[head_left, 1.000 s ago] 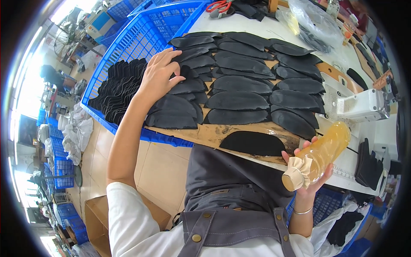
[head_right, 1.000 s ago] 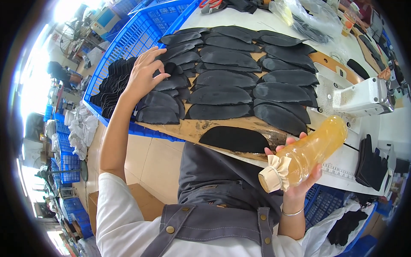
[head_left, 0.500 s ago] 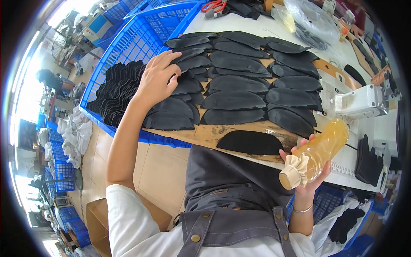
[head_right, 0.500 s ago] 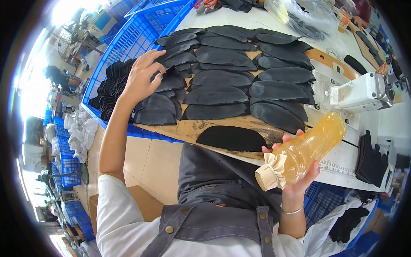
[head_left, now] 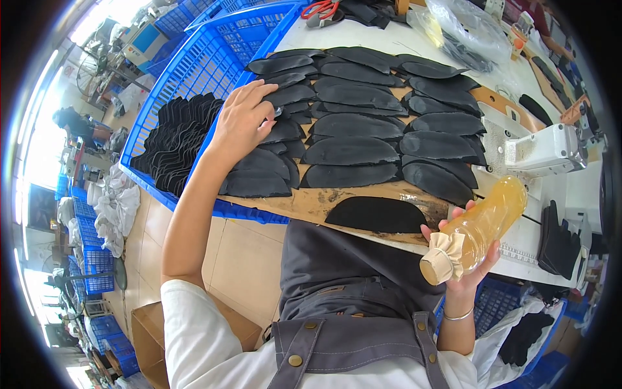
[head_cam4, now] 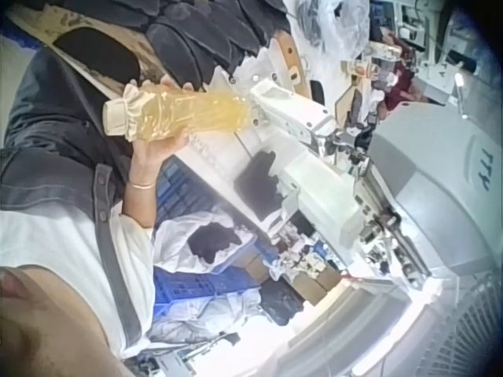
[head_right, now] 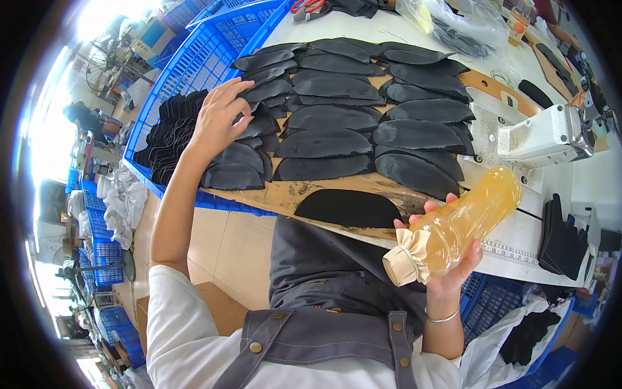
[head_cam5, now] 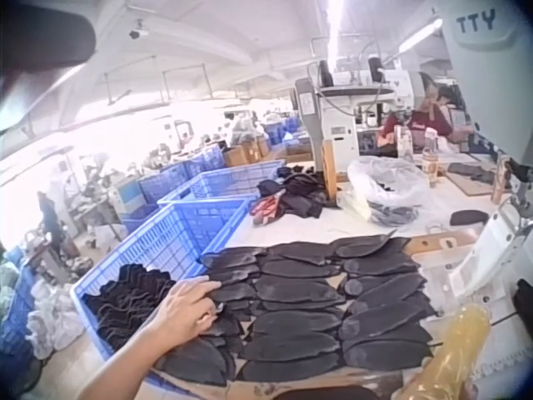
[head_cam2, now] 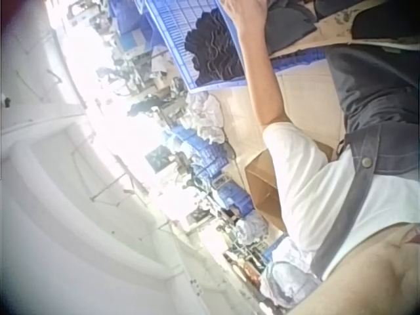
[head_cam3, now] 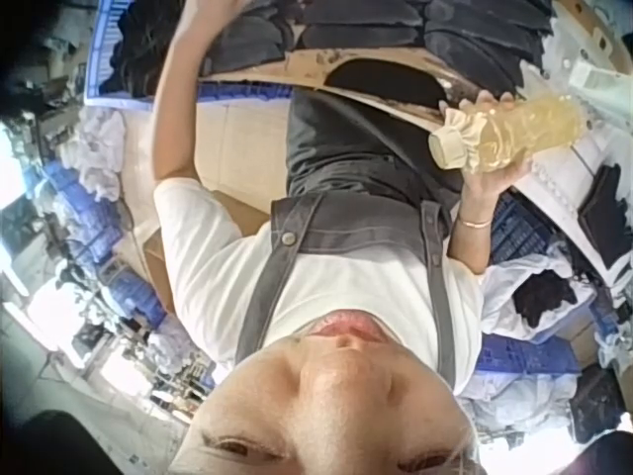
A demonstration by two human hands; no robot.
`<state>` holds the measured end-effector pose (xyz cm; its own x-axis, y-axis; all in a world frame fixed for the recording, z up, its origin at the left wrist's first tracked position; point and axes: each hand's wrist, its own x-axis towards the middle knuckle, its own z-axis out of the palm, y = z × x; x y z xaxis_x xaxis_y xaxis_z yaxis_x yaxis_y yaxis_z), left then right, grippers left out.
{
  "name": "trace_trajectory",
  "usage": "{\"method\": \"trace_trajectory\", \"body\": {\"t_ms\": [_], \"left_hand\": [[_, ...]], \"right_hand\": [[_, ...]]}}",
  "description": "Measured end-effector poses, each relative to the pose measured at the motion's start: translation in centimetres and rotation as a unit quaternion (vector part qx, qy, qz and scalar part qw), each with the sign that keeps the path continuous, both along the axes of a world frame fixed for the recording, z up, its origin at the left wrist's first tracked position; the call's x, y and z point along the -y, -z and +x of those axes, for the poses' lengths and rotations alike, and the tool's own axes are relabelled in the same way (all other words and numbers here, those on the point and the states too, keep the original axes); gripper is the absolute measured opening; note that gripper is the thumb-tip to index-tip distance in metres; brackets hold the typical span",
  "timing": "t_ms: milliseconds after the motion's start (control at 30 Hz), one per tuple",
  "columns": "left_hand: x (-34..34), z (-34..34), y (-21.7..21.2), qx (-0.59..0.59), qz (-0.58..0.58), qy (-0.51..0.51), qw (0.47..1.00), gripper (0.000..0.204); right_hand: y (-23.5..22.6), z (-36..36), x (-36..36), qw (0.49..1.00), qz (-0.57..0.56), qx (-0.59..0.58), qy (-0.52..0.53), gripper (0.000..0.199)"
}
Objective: Apply adhesive to the edges of leather or synthetic shoe upper components using a squeeze bottle and spreader.
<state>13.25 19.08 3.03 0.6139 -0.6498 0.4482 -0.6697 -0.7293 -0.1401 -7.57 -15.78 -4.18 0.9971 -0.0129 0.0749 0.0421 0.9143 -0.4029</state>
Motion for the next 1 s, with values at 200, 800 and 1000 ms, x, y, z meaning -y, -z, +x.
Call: {"method": "trace_trajectory", "body": {"t_ms": [200, 800, 1000], "left_hand": [[-0.1, 0.1, 0.1, 0.010, 0.004, -0.008, 1.000, 0.024], [0.5, -0.4, -0.6, -0.053, -0.027, -0.039, 0.997, 0.043], [1.2, -0.1, -0.8, -0.146, -0.011, -0.013, 0.989, 0.055]], "right_hand": [[0.2, 0.2, 0.2, 1.000, -0.015, 0.013, -0.016, 0.071], [0.2, 0.1, 0.4, 1.000, -0.014, 0.009, -0.020, 0.070], [0.4, 0.2, 0.4, 0.999, -0.008, 0.017, -0.026, 0.068]]}}
